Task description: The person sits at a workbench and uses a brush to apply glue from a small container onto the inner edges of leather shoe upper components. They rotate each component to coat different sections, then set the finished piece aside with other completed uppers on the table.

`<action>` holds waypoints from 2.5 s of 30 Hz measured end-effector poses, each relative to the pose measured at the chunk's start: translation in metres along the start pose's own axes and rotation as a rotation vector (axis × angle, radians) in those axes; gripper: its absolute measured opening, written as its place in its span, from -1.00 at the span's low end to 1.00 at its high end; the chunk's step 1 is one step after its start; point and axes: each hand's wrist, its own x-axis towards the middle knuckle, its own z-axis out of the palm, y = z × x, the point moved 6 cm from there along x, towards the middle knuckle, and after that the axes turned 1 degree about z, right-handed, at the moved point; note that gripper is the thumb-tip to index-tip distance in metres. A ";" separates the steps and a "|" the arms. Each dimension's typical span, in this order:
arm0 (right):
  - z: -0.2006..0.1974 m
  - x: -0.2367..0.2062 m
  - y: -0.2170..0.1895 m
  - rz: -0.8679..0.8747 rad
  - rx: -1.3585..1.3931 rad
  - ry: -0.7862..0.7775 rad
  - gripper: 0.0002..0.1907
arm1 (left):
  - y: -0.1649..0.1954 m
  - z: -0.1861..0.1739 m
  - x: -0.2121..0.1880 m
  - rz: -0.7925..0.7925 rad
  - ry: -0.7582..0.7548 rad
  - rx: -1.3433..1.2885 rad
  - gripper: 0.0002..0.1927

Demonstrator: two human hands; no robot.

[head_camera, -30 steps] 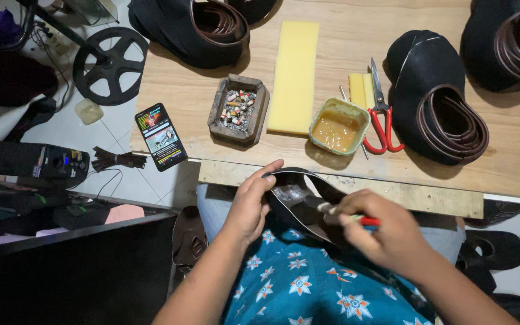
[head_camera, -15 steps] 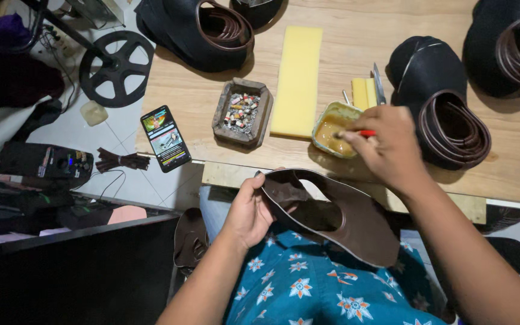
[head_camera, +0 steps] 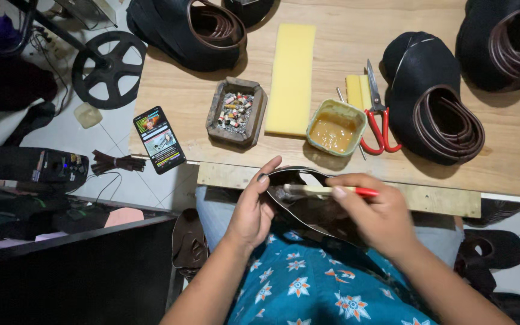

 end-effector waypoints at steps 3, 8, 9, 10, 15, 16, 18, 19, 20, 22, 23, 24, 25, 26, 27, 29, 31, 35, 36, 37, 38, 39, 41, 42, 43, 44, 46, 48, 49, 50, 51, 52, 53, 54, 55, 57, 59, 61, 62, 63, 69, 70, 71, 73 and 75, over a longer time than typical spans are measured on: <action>0.025 0.008 0.023 0.176 -0.002 0.041 -0.71 | -0.001 0.010 -0.003 0.070 -0.024 0.048 -0.41; 0.042 0.016 0.051 0.299 0.401 0.048 -0.69 | -0.011 0.019 -0.009 0.111 -0.098 0.054 -0.44; 0.043 0.017 0.056 0.319 0.456 0.041 -0.68 | -0.013 0.017 -0.009 0.100 -0.084 0.037 -0.43; 0.043 0.017 0.060 0.321 0.517 0.033 -0.69 | -0.014 0.015 -0.009 0.088 -0.071 0.019 -0.43; 0.038 0.011 0.064 0.269 0.758 0.004 -0.70 | -0.015 0.008 -0.002 0.169 0.000 0.039 -0.43; 0.035 0.010 0.063 0.264 0.694 0.049 -0.69 | -0.015 0.007 -0.001 0.178 0.015 0.024 -0.43; 0.029 0.010 0.061 0.251 0.567 0.140 -0.66 | -0.018 0.005 -0.002 0.166 0.064 0.002 -0.44; 0.032 0.010 0.060 0.265 0.507 0.132 -0.66 | -0.019 0.004 -0.003 0.157 0.090 -0.009 -0.44; 0.036 0.010 0.059 0.278 0.448 0.125 -0.66 | -0.022 0.008 -0.005 0.165 0.073 0.044 -0.44; 0.040 0.012 0.059 0.297 0.467 0.118 -0.66 | -0.028 0.016 -0.009 0.182 0.036 0.147 -0.43; 0.042 0.012 0.059 0.307 0.545 0.114 -0.66 | -0.030 0.018 -0.011 0.183 0.026 0.134 -0.44; 0.045 0.013 0.060 0.315 0.622 0.105 -0.66 | -0.030 0.018 -0.011 0.187 0.018 0.122 -0.44; 0.047 0.012 0.061 0.330 0.676 0.103 -0.65 | -0.029 0.018 -0.011 0.191 0.007 0.113 -0.45; 0.048 0.012 0.063 0.346 0.729 0.104 -0.65 | -0.028 0.016 -0.010 0.219 0.041 0.153 -0.44; 0.049 0.011 0.065 0.365 0.779 0.103 -0.64 | -0.025 0.013 -0.008 0.248 0.079 0.192 -0.44; 0.043 0.010 0.061 0.305 0.849 0.096 -0.64 | -0.027 0.007 -0.008 0.218 0.147 0.155 -0.43; 0.030 0.014 0.053 0.183 0.839 0.118 -0.66 | -0.034 0.003 -0.008 0.108 0.194 0.008 -0.41; -0.025 0.020 0.014 -0.208 0.088 0.334 -0.74 | -0.033 -0.007 -0.010 0.007 0.299 0.009 -0.39; -0.035 0.024 0.001 -0.310 -0.246 0.404 -0.75 | -0.029 -0.006 -0.009 0.033 0.269 0.015 -0.39; -0.036 0.037 -0.005 -0.356 -0.323 0.373 -0.77 | -0.024 -0.005 -0.008 0.063 0.236 0.023 -0.39; -0.036 0.050 -0.012 -0.402 -0.400 0.344 -0.79 | -0.022 -0.006 -0.008 0.039 0.247 0.052 -0.39; -0.034 0.061 -0.017 -0.447 -0.477 0.314 -0.81 | -0.021 -0.006 -0.008 0.015 0.258 0.081 -0.38; -0.027 0.079 -0.025 -0.490 -0.668 0.293 -0.82 | -0.019 -0.006 -0.007 -0.026 0.260 0.137 -0.37; -0.023 0.082 -0.029 -0.508 -0.764 0.279 -0.82 | -0.019 -0.005 -0.007 -0.044 0.255 0.161 -0.36; -0.029 0.080 -0.032 -0.495 -0.668 0.299 -0.83 | -0.019 -0.005 -0.008 -0.062 0.251 0.185 -0.35; -0.038 0.074 -0.035 -0.482 -0.572 0.316 -0.83 | -0.017 -0.004 -0.008 -0.055 0.231 0.183 -0.35; -0.053 0.059 -0.043 -0.488 -0.420 0.371 -0.82 | -0.015 -0.002 -0.011 -0.040 0.196 0.177 -0.34; -0.065 0.038 -0.052 -0.526 -0.307 0.460 -0.77 | -0.014 -0.004 -0.012 -0.040 0.202 0.187 -0.34; -0.065 0.039 -0.049 -0.397 -0.338 0.438 -0.76 | -0.013 -0.005 -0.011 -0.037 0.198 0.193 -0.34; -0.065 0.039 -0.045 -0.270 -0.368 0.411 -0.75 | -0.013 -0.005 -0.009 -0.035 0.196 0.215 -0.34; -0.064 0.037 -0.039 -0.139 -0.397 0.379 -0.75 | -0.013 -0.006 -0.009 -0.037 0.196 0.234 -0.34; -0.060 0.032 -0.029 -0.012 -0.166 0.308 -0.74 | -0.013 -0.006 -0.009 -0.039 0.199 0.254 -0.35; -0.050 0.025 -0.017 0.112 0.067 0.233 -0.72 | -0.012 -0.006 -0.008 -0.029 0.191 0.256 -0.35; -0.038 0.017 -0.005 0.238 0.300 0.155 -0.71 | -0.012 -0.006 -0.007 -0.021 0.184 0.258 -0.36; -0.025 0.012 -0.002 0.210 0.258 0.050 -0.69 | -0.013 -0.005 -0.007 -0.014 0.176 0.261 -0.37; -0.002 0.014 0.012 0.231 0.226 -0.051 -0.67 | -0.014 -0.004 -0.006 -0.020 0.163 0.288 -0.38; 0.017 0.015 0.035 0.354 0.247 -0.050 -0.69 | -0.017 -0.002 -0.010 0.001 0.139 0.359 -0.38; 0.032 0.022 0.047 0.355 0.280 -0.037 -0.68 | -0.017 0.000 -0.014 0.067 0.100 0.478 -0.38; 0.037 0.023 0.053 0.358 0.297 -0.031 -0.68 | -0.014 0.002 -0.015 0.162 0.083 0.586 -0.40; 0.040 0.021 0.057 0.367 0.363 -0.020 -0.67 | -0.011 0.004 -0.015 0.255 0.066 0.692 -0.42; 0.035 0.008 0.063 0.364 0.673 0.054 -0.66 | -0.022 -0.011 -0.015 0.179 0.134 0.576 -0.40; 0.029 0.007 0.061 0.335 0.668 0.082 -0.66 | -0.025 -0.014 -0.014 0.134 0.147 0.498 -0.39; 0.024 0.006 0.059 0.305 0.665 0.111 -0.67 | -0.028 -0.017 -0.013 0.081 0.172 0.400 -0.40; 0.020 0.006 0.058 0.287 0.522 0.120 -0.67 | -0.035 -0.019 -0.014 -0.029 0.216 0.203 -0.42; 0.021 0.007 0.059 0.316 0.410 0.116 -0.67 | -0.019 -0.008 -0.014 0.213 0.144 0.515 -0.43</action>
